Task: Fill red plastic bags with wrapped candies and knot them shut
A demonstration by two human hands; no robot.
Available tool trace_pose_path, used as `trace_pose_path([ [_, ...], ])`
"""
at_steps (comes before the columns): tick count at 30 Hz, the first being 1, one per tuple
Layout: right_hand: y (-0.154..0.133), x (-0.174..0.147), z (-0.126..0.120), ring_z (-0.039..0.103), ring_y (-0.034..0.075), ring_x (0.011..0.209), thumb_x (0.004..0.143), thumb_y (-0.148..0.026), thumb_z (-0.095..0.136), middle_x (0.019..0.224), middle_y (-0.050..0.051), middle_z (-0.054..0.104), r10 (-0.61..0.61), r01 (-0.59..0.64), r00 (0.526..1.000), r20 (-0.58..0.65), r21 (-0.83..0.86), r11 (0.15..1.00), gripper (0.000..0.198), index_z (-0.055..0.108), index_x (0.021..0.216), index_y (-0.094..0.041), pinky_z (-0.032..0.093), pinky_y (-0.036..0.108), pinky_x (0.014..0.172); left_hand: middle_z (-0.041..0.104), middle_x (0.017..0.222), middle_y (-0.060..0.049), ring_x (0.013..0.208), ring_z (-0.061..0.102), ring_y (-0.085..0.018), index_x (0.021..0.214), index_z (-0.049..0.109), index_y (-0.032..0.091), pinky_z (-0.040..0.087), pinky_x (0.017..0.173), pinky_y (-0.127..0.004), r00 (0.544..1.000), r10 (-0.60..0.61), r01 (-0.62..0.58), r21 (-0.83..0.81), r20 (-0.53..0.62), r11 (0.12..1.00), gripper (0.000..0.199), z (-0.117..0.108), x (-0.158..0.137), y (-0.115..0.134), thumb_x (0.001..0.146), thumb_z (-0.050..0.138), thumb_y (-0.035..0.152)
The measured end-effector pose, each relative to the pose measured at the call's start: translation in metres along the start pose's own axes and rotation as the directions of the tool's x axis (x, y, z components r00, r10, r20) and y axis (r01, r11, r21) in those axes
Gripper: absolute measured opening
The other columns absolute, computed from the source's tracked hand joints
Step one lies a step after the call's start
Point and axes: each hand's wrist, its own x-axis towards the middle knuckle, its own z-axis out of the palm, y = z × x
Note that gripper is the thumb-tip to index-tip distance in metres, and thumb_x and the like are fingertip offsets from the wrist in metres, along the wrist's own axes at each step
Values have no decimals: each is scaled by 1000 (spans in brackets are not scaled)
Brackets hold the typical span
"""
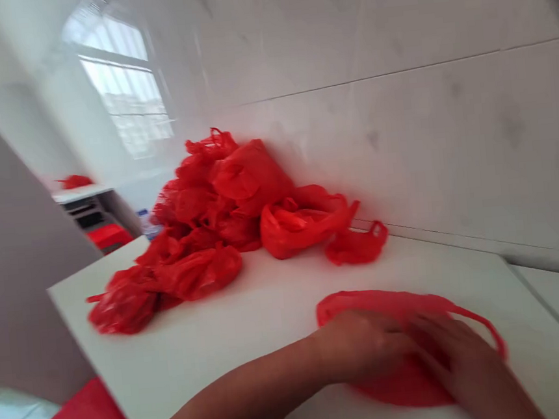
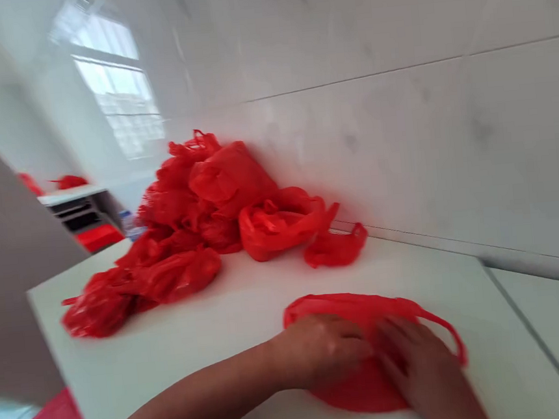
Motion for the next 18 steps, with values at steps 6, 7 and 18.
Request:
trace_pose_path([
  [6, -19, -1, -29, 49, 27, 124, 82, -37, 53, 139, 8, 49, 56, -28, 970, 235, -120, 992, 48, 58, 127, -21, 44, 45, 100, 63, 110, -16, 103, 57, -34, 94, 66, 15, 43, 89, -51, 967, -255, 255, 18, -10, 967, 30, 13, 11, -23, 71, 70, 35],
  [7, -20, -1, -33, 48, 27, 124, 82, -36, 54, 140, 7, 47, 85, -56, 962, 259, -117, 992, 48, 58, 128, -22, 45, 44, 99, 61, 114, -15, 105, 55, -33, 98, 65, 16, 42, 91, -50, 964, -265, 265, 10, -15, 964, 33, 12, 8, -30, 71, 70, 33],
  [18, -59, 0, -44, 55, 14, 63, 89, -9, 36, 77, 4, 60, -21, 26, 1000, 16, -342, 939, 30, 62, 79, -19, 40, 27, 52, 56, 70, -1, 62, 51, -14, 77, 57, 18, 39, 58, -27, 997, 21, -19, 26, -79, 999, 15, 3, 1, -9, 87, 45, 16],
])
